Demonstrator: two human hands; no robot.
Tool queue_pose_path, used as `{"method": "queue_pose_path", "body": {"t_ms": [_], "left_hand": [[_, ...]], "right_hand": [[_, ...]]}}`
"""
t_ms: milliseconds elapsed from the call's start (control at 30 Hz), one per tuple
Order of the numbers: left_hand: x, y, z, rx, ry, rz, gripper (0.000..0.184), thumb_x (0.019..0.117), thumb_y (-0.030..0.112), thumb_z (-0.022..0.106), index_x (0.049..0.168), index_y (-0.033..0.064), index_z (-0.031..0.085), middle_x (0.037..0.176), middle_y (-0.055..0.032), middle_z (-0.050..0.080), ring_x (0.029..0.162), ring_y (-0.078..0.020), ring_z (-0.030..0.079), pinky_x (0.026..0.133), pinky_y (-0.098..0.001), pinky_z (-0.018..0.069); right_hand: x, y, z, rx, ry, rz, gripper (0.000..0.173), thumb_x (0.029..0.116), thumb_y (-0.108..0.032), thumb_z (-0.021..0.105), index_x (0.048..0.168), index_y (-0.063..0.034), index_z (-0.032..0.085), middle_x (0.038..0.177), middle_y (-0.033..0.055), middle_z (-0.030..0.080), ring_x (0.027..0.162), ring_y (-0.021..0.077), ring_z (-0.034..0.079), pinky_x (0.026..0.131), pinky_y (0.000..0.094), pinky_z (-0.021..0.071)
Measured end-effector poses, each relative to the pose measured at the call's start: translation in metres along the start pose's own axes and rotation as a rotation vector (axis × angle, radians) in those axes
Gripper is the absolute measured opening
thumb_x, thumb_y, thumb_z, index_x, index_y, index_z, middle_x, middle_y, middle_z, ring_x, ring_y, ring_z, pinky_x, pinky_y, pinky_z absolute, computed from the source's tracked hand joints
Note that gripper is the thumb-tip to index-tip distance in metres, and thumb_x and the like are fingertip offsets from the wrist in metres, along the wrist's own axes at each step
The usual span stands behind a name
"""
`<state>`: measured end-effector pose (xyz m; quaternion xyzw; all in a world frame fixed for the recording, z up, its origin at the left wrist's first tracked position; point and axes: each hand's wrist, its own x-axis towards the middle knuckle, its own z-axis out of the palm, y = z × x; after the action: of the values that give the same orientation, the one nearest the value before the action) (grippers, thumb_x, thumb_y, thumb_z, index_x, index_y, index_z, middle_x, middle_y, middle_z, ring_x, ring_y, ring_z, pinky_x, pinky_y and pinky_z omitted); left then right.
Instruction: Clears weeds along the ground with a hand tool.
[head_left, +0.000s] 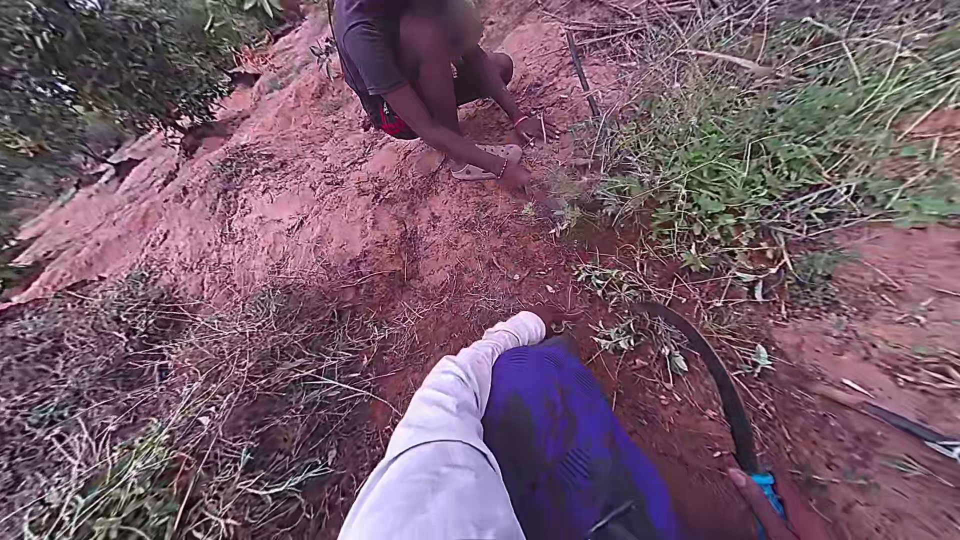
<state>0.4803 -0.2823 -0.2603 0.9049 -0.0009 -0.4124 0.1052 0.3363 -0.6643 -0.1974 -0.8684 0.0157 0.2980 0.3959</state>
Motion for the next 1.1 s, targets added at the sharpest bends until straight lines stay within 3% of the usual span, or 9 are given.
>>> {"method": "queue_pose_path", "body": {"t_ms": [267,400,500,600,700,800,900,1000,1100], "left_hand": [[-0.027,-0.038,0.039,-0.646,0.202,-0.493,0.062,0.1059,0.029,0.059,0.154,-0.0058,0.039,0.158,-0.0278,0.042,0.149,-0.0378,0.04,0.123,-0.0499,0.0323],[-0.016,-0.033,0.031,-0.643,0.26,-0.487,0.062,0.1074,0.033,0.055,0.153,-0.0069,0.04,0.158,-0.0277,0.042,0.15,-0.0362,0.04,0.124,-0.0495,0.0316],[-0.018,-0.022,0.008,-0.506,0.249,-0.438,0.059,0.1071,0.034,0.054,0.153,-0.0019,0.045,0.159,-0.0261,0.042,0.151,-0.0374,0.038,0.125,-0.0521,0.0294],[-0.031,-0.013,-0.004,-0.571,0.272,-0.423,0.053,0.108,0.027,0.054,0.154,0.002,0.045,0.158,-0.0242,0.045,0.151,-0.0366,0.039,0.125,-0.0512,0.0296],[-0.028,-0.017,0.003,-0.601,0.268,-0.477,0.055,0.1056,0.023,0.057,0.154,0.0009,0.044,0.157,-0.0277,0.043,0.15,-0.0395,0.039,0.123,-0.0526,0.0315],[-0.029,-0.027,0.009,-0.684,0.303,-0.501,0.056,0.1048,0.02,0.059,0.156,0.0037,0.042,0.158,-0.0275,0.042,0.151,-0.0393,0.038,0.124,-0.0513,0.0304],[-0.033,-0.031,0.016,-0.715,0.349,-0.413,0.051,0.1023,0.016,0.063,0.149,0.0016,0.051,0.152,-0.0278,0.05,0.146,-0.0397,0.044,0.122,-0.0521,0.0333],[-0.029,-0.028,0.024,-0.812,0.413,-0.37,0.047,0.1006,0.011,0.064,0.144,-0.0038,0.054,0.149,-0.0276,0.053,0.144,-0.0376,0.048,0.121,-0.05,0.0348],[-0.026,-0.037,0.022,-0.802,0.428,-0.388,0.047,0.1019,0.013,0.063,0.144,-0.0036,0.053,0.149,-0.0284,0.053,0.143,-0.0391,0.048,0.121,-0.0517,0.0351]], "right_hand": [[0.0,-0.014,0.01,0.055,0.081,-0.069,0.056,0.1055,-0.041,0.048,0.12,0.0123,0.055,0.067,0.012,0.059,0.051,0.0225,0.059,0.053,0.0428,0.0528],[0.012,-0.029,0.026,0.09,0.002,-0.045,0.053,0.1068,-0.042,0.047,0.118,0.0087,0.057,0.067,0.0085,0.056,0.051,0.0183,0.056,0.055,0.0387,0.0515],[0.045,-0.059,0.049,0.067,-0.145,0.016,0.046,0.1115,-0.036,0.043,0.124,0.0061,0.057,0.078,0.0129,0.06,0.062,0.0211,0.061,0.066,0.0394,0.0545],[0.073,-0.081,0.076,0.011,-0.251,0.074,0.055,0.1121,-0.036,0.042,0.137,0.0116,0.053,0.124,0.0341,0.062,0.117,0.0434,0.061,0.105,0.0561,0.0421],[0.053,-0.088,0.086,-0.139,-0.277,0.17,0.059,0.1115,-0.039,0.043,0.145,0.0098,0.046,0.133,0.035,0.059,0.129,0.0457,0.057,0.111,0.0561,0.0396],[0.004,-0.068,0.062,-0.252,-0.294,0.175,0.053,0.1112,-0.033,0.045,0.143,0.0096,0.047,0.126,0.034,0.063,0.122,0.0459,0.061,0.106,0.0568,0.0437],[-0.029,-0.025,0.037,-0.175,-0.119,0.038,0.059,0.106,-0.039,0.052,0.127,0.0151,0.056,0.09,0.0316,0.067,0.085,0.0468,0.068,0.08,0.0624,0.0506],[-0.012,-0.035,0.028,-0.069,-0.043,-0.021,0.06,0.1063,-0.044,0.046,0.125,0.0121,0.054,0.07,0.0151,0.062,0.058,0.0282,0.063,0.06,0.0472,0.054],[0.047,-0.075,0.042,-0.12,-0.181,-0.004,0.059,0.1096,-0.041,0.047,0.134,0.0124,0.052,0.102,0.0306,0.066,0.093,0.043,0.068,0.088,0.0583,0.0504]]}}
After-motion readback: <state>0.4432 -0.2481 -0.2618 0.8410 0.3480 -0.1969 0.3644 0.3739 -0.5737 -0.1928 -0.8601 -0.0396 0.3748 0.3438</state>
